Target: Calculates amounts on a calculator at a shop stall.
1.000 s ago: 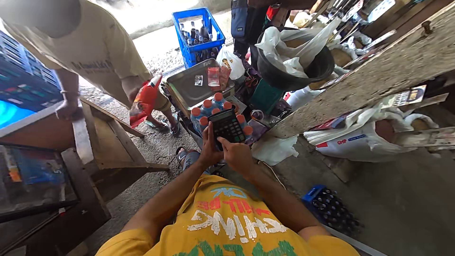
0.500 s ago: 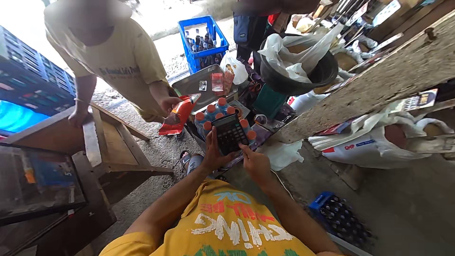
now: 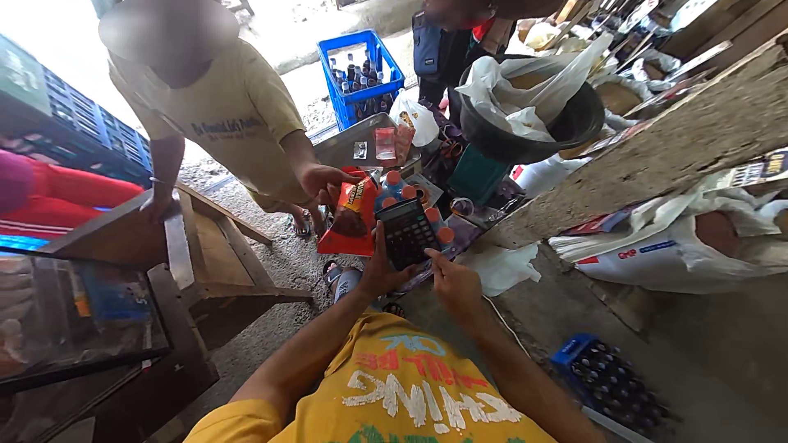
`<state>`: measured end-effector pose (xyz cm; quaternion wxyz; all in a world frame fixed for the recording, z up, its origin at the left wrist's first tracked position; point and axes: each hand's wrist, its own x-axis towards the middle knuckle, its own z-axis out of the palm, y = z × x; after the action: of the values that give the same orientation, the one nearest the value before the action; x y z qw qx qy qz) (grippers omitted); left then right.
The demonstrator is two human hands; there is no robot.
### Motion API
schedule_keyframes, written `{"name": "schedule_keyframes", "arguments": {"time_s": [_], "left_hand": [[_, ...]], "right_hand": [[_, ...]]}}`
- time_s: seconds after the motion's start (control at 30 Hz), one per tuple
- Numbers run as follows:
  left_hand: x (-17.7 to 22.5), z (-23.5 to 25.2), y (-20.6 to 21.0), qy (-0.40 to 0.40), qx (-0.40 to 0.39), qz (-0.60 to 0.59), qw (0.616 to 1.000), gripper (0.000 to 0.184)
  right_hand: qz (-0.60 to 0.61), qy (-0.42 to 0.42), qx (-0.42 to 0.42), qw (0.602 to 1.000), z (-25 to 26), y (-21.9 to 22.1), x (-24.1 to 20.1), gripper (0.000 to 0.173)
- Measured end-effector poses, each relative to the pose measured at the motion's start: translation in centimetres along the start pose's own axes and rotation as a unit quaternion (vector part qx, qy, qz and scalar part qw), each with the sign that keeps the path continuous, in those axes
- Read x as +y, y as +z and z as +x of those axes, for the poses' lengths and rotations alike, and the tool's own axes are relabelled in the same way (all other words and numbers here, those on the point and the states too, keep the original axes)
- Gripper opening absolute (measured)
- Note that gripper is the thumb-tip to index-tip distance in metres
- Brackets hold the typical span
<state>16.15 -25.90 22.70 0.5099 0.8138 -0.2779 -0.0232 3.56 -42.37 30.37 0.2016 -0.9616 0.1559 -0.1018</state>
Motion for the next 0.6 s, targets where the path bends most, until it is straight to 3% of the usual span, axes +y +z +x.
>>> {"name": "schedule_keyframes", "arguments": {"time_s": [0.6], "left_hand": [[0.3,0.3,-0.4,0.004,-0.009,0.003,1.000,0.144]], "right_hand": [[0.018,-0.099,-0.051,0.994,1.0,0.5,-4.4,0.042]]}}
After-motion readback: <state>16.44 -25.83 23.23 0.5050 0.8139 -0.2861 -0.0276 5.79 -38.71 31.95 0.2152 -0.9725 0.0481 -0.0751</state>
